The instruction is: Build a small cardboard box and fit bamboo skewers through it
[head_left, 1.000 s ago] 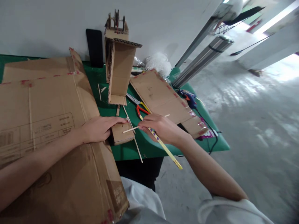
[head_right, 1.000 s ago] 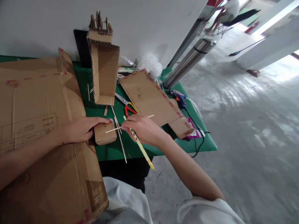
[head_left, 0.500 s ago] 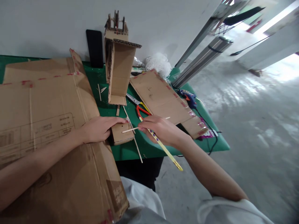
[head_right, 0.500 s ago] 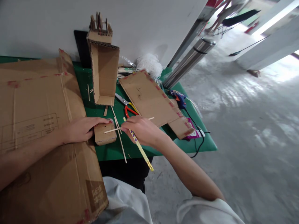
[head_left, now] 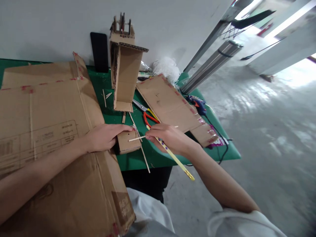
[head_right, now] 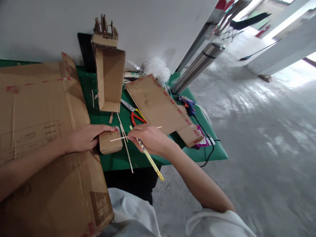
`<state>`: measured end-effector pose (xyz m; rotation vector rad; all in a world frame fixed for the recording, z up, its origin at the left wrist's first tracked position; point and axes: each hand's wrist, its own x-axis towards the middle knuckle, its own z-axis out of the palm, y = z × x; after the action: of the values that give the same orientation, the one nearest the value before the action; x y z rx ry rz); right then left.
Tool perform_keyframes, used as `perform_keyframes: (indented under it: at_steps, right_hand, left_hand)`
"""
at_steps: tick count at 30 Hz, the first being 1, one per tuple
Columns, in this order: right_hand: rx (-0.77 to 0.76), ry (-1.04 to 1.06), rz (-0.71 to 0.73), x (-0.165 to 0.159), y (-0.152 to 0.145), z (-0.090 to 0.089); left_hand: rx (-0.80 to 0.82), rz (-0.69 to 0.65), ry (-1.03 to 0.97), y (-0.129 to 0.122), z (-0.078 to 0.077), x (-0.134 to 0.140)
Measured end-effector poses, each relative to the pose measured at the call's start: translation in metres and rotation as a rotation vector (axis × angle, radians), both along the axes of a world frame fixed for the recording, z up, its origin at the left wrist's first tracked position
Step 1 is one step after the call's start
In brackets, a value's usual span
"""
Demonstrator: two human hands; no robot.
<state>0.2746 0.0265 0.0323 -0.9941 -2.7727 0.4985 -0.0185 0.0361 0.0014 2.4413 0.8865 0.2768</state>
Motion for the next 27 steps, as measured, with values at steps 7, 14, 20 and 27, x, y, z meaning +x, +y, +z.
perform_keyframes:
  at_steps: [7, 14, 20, 27]
  right_hand:
    - [0.002, -0.013, -0.011, -0.0002, -0.0009, 0.0012]
    - [-0.001, -0.037, -0.032, 0.0006, -0.0036, 0.0018]
    - [0.021, -0.051, -0.035, 0.0018, -0.0041, 0.0027]
    - [0.05, -0.053, -0.021, 0.004, -0.0021, 0.0016]
  left_hand:
    - [-0.004, -0.003, 0.003, 0.0005, -0.0005, -0.0002]
    - [0.009, -0.009, -0.016, 0.0009, -0.0037, -0.0016]
    - [0.017, -0.005, -0.014, 0.0005, -0.0039, -0.0016]
    - [0.015, 0.003, -0.002, 0.0003, -0.0039, -0.0011]
